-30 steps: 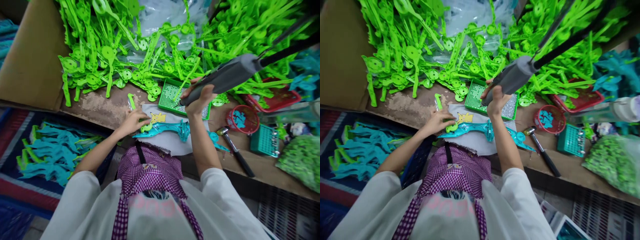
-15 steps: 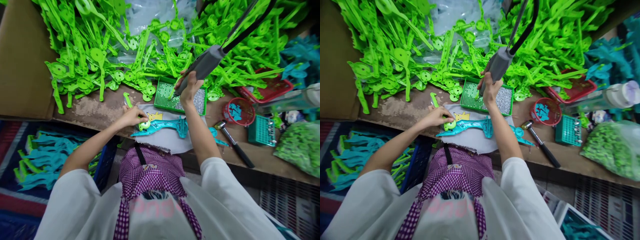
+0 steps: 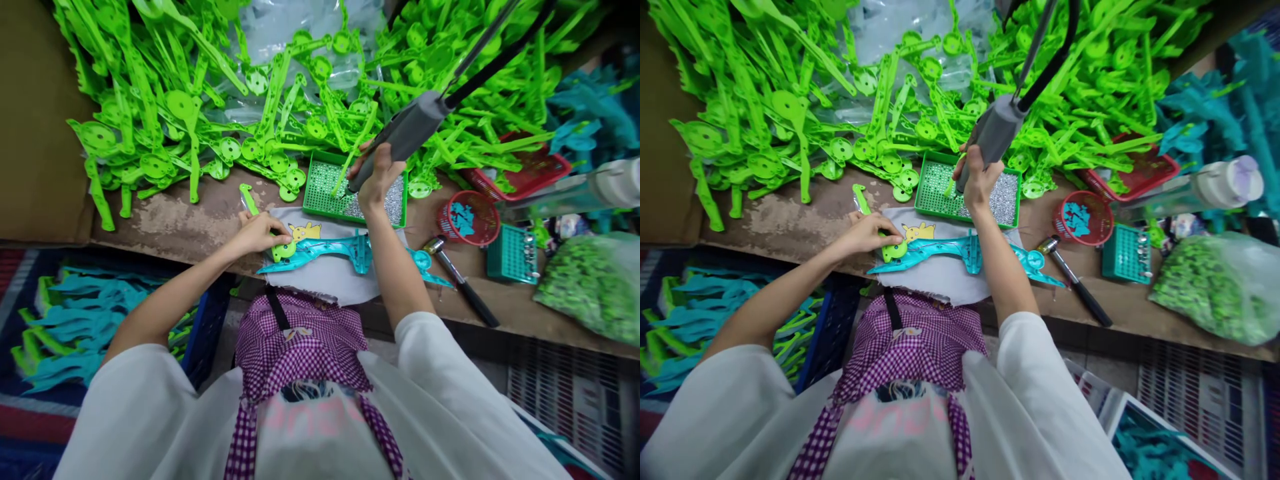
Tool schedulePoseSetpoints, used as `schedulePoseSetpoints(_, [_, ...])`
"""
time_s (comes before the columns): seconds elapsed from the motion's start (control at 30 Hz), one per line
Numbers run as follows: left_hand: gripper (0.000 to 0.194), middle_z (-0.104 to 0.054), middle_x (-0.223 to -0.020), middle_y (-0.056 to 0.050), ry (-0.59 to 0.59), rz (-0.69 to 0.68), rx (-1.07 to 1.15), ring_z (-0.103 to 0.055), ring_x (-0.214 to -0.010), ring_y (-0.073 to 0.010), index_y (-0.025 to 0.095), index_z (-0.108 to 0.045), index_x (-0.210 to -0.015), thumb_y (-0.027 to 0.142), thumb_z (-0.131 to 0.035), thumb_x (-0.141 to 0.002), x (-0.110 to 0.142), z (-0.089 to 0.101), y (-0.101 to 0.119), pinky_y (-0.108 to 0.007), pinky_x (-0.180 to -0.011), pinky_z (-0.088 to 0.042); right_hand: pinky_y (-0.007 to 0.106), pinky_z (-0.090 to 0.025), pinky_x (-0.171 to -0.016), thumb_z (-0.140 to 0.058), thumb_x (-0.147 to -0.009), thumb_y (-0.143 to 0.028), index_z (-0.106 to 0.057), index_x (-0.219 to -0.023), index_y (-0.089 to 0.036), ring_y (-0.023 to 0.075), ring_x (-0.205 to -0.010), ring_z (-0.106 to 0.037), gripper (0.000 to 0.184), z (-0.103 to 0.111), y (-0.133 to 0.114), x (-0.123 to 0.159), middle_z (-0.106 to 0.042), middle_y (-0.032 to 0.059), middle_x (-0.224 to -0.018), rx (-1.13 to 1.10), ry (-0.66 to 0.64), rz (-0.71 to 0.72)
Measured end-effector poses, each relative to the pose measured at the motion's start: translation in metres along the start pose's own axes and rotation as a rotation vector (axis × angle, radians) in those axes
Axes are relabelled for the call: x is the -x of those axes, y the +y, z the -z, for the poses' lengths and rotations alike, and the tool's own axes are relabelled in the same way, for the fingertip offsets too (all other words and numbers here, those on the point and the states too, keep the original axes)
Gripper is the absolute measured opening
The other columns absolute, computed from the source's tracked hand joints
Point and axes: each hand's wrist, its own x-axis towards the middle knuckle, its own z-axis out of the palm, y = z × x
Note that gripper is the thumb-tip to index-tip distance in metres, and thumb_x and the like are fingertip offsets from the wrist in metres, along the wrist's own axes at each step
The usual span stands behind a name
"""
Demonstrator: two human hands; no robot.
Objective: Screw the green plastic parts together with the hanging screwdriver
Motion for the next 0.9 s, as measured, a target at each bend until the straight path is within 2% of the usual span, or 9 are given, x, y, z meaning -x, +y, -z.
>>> schedulePoseSetpoints(0.07, [0.025,-0.071,-0.062,-0.005,-0.197,-0.04,-0.166,-0.061,-0.073,-0.0252,0.024,-0.071,-0.056,0.033,-0.094,-0.052,-0.003,0.001,0.001,-0.04,-0.087,-0.039,0.031,-0.036,-0.044,-0.042,-0.082,-0.087,-0.055,-0.081,-0.028,0.0122,-0.043,-0.05,0.06,-0.002,-0.001,-0.001,-0.048,-0.0066,-0.051,-0.006,0.01,-0.002])
schedulePoseSetpoints(0.13, [0.02,-0.071,-0.063,-0.007,-0.28,-0.048,-0.273,-0.062,-0.074,-0.0263,0.024,-0.074,-0.06,0.035,-0.091,-0.058,-0.006,0.002,0.002,-0.041,-0.087,-0.038,0.032,-0.036,-0.044,-0.038,-0.083,-0.088,-0.054,-0.08,-0.028,0.0143,-0.044,-0.053,0.062,-0.004,-0.001,-0.001,-0.046,-0.0059,-0.05,0.017,0.004,-0.009])
schedulePoseSetpoints(0.23, [0.017,-0.073,-0.066,-0.007,-0.297,-0.079,-0.302,-0.063,-0.077,-0.0273,0.024,-0.076,-0.062,0.036,-0.088,-0.062,-0.005,0.004,0.003,-0.041,-0.087,-0.038,0.033,-0.038,-0.046,-0.036,-0.082,-0.09,-0.056,-0.082,-0.029,0.0158,-0.048,-0.056,0.064,-0.004,-0.001,-0.001,-0.048,-0.0042,-0.053,0.045,-0.014,-0.021])
schedulePoseSetpoints(0.37, [0.015,-0.076,-0.076,-0.008,-0.303,-0.138,-0.29,-0.065,-0.082,-0.0273,0.024,-0.077,-0.066,0.036,-0.086,-0.067,-0.002,0.005,0.005,-0.04,-0.089,-0.038,0.032,-0.037,-0.047,-0.035,-0.08,-0.092,-0.06,-0.095,-0.03,0.0141,-0.046,-0.05,0.069,0.004,-0.012,-0.003,-0.047,-0.0056,-0.053,0.05,-0.019,-0.023])
schedulePoseSetpoints(0.43, [0.013,-0.075,-0.073,-0.009,-0.279,-0.109,-0.264,-0.066,-0.084,-0.028,0.023,-0.078,-0.065,0.032,-0.088,-0.064,-0.005,0.006,0.009,-0.04,-0.09,-0.037,0.032,-0.039,-0.046,-0.037,-0.078,-0.093,-0.061,-0.099,-0.031,0.0141,-0.045,-0.049,0.07,0.01,-0.027,-0.005,-0.048,-0.0055,-0.054,0.019,-0.007,-0.026])
schedulePoseSetpoints(0.57, [0.016,-0.072,-0.064,-0.008,-0.236,-0.01,-0.23,-0.066,-0.083,-0.029,0.021,-0.077,-0.061,0.024,-0.092,-0.054,-0.021,0.009,0.015,-0.036,-0.085,-0.036,0.032,-0.039,-0.041,-0.049,-0.068,-0.095,-0.06,-0.091,-0.03,0.0149,-0.041,-0.048,0.07,0.013,-0.071,0.011,-0.044,-0.0055,-0.05,-0.147,0.004,-0.012])
schedulePoseSetpoints(0.7, [0.02,-0.063,-0.049,-0.003,-0.247,0.031,-0.164,-0.063,-0.072,-0.026,0.021,-0.072,-0.052,0.021,-0.092,-0.047,-0.033,0.011,0.012,-0.032,-0.078,-0.033,0.031,-0.04,-0.036,-0.034,-0.065,-0.103,-0.054,-0.084,-0.03,0.0161,-0.038,-0.048,0.078,-0.018,-0.098,0.06,-0.04,-0.0058,-0.048,-0.243,-0.178,-0.077])
schedulePoseSetpoints(0.8, [0.022,-0.06,-0.048,0.0,-0.238,-0.024,-0.257,-0.062,-0.072,-0.0252,0.021,-0.07,-0.051,0.024,-0.091,-0.045,-0.031,0.01,0.006,-0.031,-0.076,-0.032,0.032,-0.042,-0.037,-0.039,-0.055,-0.105,-0.055,-0.077,-0.028,0.0176,-0.039,-0.052,0.082,-0.051,-0.096,0.097,-0.044,-0.0042,-0.046,-0.302,-0.398,-0.19])
schedulePoseSetpoints(0.9, [0.025,-0.056,-0.048,0.002,-0.202,-0.059,-0.332,-0.062,-0.08,-0.0266,0.02,-0.065,-0.048,0.021,-0.089,-0.048,-0.025,0.01,0.004,-0.032,-0.078,-0.034,0.034,-0.05,-0.044,-0.041,-0.058,-0.103,-0.059,-0.075,-0.026,0.0189,-0.044,-0.056,0.081,-0.071,-0.084,0.114,-0.049,-0.0016,-0.047,-0.316,-0.515,-0.239])
